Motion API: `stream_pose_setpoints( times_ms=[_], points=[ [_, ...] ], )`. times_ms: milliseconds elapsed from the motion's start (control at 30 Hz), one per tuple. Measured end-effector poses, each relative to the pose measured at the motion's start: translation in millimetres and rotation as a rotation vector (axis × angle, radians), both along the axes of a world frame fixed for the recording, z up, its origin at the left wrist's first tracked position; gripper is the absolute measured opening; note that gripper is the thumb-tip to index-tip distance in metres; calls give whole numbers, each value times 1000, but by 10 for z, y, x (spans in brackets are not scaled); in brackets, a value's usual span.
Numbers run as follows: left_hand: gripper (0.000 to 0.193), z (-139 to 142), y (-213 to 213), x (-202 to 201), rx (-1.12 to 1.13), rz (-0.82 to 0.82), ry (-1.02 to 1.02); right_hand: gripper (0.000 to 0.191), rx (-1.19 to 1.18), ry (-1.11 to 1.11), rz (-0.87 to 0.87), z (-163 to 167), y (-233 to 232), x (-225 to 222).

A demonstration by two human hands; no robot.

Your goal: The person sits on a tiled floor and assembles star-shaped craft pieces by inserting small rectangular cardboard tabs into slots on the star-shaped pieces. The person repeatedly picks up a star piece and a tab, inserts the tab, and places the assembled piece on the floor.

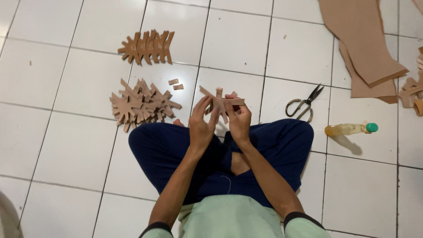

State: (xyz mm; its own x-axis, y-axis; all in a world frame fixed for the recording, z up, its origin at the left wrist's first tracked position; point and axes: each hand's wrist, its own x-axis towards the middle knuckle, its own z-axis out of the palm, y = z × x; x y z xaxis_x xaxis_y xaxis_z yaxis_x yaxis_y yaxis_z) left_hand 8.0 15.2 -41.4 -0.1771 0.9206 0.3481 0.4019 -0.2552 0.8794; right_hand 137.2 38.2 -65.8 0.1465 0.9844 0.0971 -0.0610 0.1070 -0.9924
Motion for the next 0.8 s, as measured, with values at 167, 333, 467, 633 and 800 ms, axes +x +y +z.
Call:
stream_pose_setpoints(
  times_ms=[167,333,467,633,800],
  points=[
    [51,3,27,-15,-259,-62,-272,31,-35,65,37,-53,-130,-73],
    [51,-14,36,-89,-321,-125,-512,29,-81,134,81,-106,-131,-27],
    [51,-38,13,-101,-387,-92,-585,31,-105,282,156,-136,-154,-34],
    [51,-52,-8,-148,-406,-26,-534,35,-72,181,158,-102,-47,67],
    [49,17,-81,-257,-447,-42,-531,39,-143,316,297,-43,48,122]
  ],
)
